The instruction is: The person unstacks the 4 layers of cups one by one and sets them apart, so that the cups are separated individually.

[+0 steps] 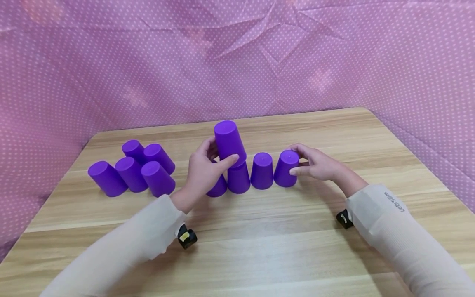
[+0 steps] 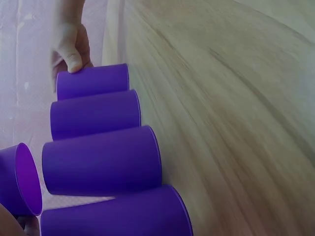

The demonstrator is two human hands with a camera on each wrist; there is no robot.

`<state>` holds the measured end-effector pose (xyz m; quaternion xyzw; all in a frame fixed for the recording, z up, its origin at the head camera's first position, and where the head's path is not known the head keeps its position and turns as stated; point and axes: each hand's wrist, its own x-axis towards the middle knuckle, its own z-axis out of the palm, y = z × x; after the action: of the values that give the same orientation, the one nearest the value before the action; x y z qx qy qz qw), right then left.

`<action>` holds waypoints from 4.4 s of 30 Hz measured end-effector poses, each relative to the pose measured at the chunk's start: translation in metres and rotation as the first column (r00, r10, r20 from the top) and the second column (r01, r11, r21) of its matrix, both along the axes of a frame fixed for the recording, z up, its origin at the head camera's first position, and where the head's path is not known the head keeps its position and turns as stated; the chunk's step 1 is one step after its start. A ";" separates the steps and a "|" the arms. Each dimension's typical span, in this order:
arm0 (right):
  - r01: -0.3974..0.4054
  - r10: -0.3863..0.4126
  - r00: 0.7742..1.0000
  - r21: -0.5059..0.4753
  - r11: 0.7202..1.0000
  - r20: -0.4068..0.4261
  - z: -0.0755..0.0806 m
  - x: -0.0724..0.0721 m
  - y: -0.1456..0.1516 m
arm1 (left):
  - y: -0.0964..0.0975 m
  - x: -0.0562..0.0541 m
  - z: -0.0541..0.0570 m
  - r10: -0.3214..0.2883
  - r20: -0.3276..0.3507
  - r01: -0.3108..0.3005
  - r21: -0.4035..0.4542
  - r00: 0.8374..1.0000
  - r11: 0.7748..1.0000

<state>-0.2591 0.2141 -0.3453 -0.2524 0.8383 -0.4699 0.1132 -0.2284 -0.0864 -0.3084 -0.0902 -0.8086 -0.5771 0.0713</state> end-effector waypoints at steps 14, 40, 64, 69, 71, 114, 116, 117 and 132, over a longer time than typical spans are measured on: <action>-0.005 0.005 1.000 -0.006 1.000 -0.001 -0.003 0.001 0.002 | -0.028 0.007 -0.004 0.038 0.015 -0.038 0.029 0.999 0.999; 0.001 -0.001 1.000 -0.005 1.000 -0.005 -0.003 0.003 0.003 | -0.066 -0.008 -0.006 0.226 -0.054 -0.225 0.025 0.973 0.974; 0.011 -0.011 1.000 0.005 1.000 0.007 -0.002 0.002 0.001 | -0.080 -0.016 -0.021 0.277 0.084 -0.276 -0.026 0.957 0.961; 0.016 -0.016 1.000 0.012 1.000 0.010 -0.002 0.002 0.001 | -0.083 -0.018 -0.026 0.259 0.111 -0.258 -0.026 0.959 0.966; 0.014 -0.014 1.000 0.011 1.000 0.008 -0.002 0.002 0.001 | -0.083 -0.019 -0.028 0.257 0.114 -0.256 -0.025 0.960 0.966; 0.011 -0.011 1.000 0.019 1.000 -0.002 -0.002 0.003 0.001 | -0.095 -0.022 -0.049 0.212 0.275 -0.173 -0.158 0.938 0.972; 0.011 -0.011 1.000 0.022 1.000 -0.004 -0.002 0.003 0.001 | -0.095 -0.021 -0.049 0.211 0.284 -0.171 -0.160 0.935 0.972; 0.010 -0.010 1.000 0.025 1.000 -0.007 -0.002 0.003 0.001 | -0.095 -0.021 -0.049 0.208 0.285 -0.168 -0.158 0.936 0.973; 0.003 -0.003 1.000 0.017 1.000 -0.025 -0.004 0.003 0.001 | -0.093 -0.020 -0.053 0.211 0.291 -0.169 -0.163 0.933 0.972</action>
<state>-0.2558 0.2148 -0.3490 -0.2559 0.8440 -0.4597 0.1043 -0.2480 -0.1791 -0.3614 0.0747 -0.8520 -0.5181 -0.0057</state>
